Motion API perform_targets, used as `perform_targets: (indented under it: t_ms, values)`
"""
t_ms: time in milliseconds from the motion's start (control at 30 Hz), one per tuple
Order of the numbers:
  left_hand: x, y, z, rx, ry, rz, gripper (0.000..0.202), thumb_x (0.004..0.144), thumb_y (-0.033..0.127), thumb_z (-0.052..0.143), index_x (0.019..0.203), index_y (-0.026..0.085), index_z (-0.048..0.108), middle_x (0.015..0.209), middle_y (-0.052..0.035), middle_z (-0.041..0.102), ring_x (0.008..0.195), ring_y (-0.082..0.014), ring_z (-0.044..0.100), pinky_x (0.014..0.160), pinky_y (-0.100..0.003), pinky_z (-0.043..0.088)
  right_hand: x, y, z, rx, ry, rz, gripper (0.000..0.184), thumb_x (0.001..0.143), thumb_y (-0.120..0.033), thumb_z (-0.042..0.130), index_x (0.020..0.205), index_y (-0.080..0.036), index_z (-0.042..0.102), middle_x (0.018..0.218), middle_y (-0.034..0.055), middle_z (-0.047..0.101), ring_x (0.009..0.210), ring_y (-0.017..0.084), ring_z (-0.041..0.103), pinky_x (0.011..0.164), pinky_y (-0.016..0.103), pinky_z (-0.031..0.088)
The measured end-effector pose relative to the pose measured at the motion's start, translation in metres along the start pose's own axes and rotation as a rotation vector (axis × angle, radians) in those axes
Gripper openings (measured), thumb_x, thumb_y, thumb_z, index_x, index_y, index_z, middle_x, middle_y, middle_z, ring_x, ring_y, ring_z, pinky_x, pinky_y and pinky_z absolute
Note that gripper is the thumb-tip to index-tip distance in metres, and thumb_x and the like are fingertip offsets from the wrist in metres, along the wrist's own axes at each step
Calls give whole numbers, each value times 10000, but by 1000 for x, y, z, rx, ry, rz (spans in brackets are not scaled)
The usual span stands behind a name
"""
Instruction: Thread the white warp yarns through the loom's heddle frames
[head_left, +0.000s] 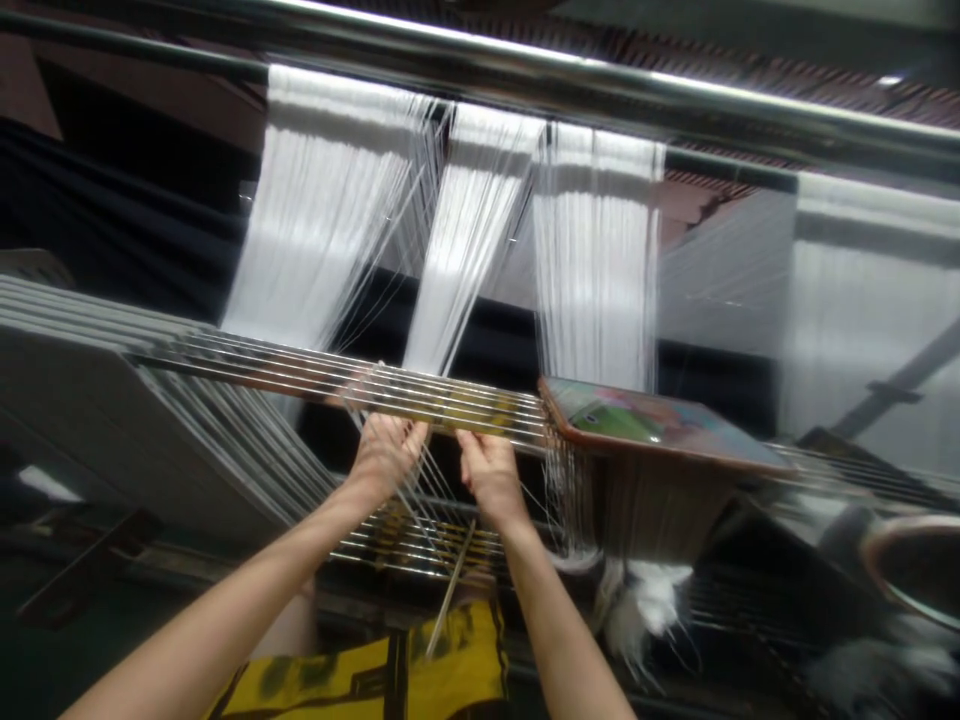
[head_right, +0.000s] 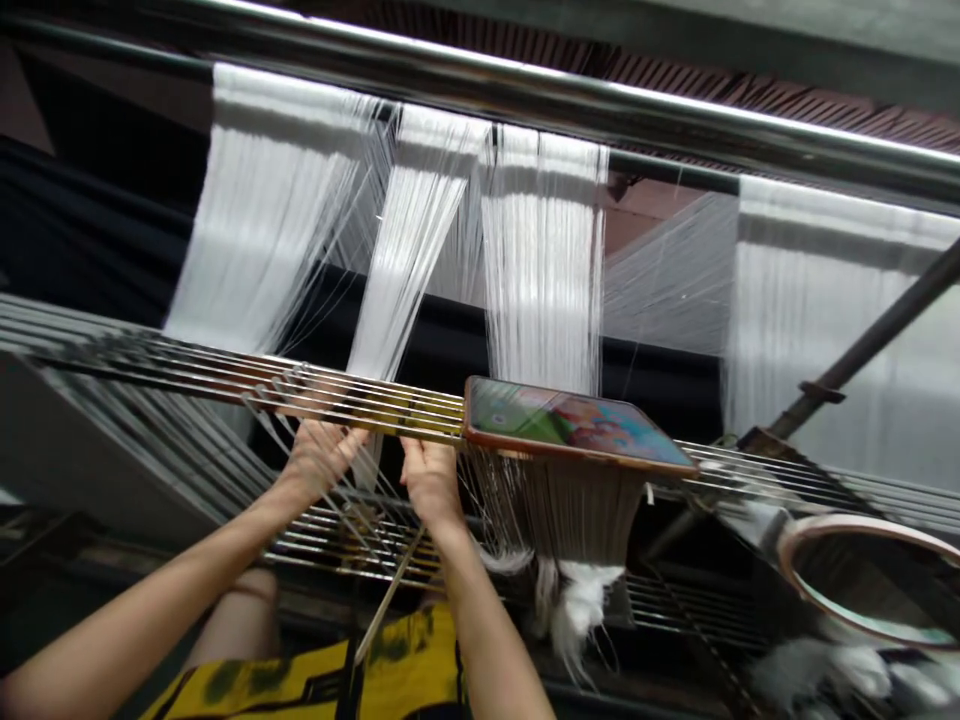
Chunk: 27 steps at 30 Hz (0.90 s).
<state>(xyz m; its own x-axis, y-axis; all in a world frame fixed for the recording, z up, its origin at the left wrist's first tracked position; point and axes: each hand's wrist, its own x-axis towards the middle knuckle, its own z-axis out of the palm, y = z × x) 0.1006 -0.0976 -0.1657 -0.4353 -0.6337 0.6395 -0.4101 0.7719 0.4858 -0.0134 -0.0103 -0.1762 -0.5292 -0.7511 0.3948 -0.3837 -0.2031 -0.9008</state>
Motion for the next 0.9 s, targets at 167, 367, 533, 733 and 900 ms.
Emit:
perform_targets:
  t_ms: [167,367,533,733,900]
  values:
    - [-4,-2,0,43,-6,46,298,810,289,387,656,199,624,479,-20,457,560,-181,463,579,-293,319,10,-3,8,62,-12,47,468,760,-456,521,385,-192,429,278,-63,336,260,48,296,296,175,237]
    - [-13,-2,2,83,-19,113,258,794,301,414,788,202,652,628,-52,554,651,-201,497,641,-305,352,3,3,0,96,33,75,453,749,-502,502,418,-204,419,276,-72,331,243,49,275,269,173,199]
    - [-12,-3,2,117,5,96,275,809,275,382,741,191,635,537,-40,474,644,-215,489,642,-315,351,6,1,7,101,17,80,459,740,-473,522,390,-204,398,281,-67,339,257,47,298,287,169,236]
    - [-12,0,2,119,2,110,292,813,283,383,712,192,641,543,-43,505,618,-203,499,629,-312,362,9,-2,8,103,1,79,474,747,-422,529,351,-199,391,278,-57,343,264,49,313,302,172,261]
    - [-8,0,-1,89,-16,139,222,779,306,454,714,214,646,544,-33,518,632,-200,513,631,-302,368,4,2,-2,88,24,81,446,754,-444,514,392,-202,418,275,-60,347,252,57,311,284,176,240]
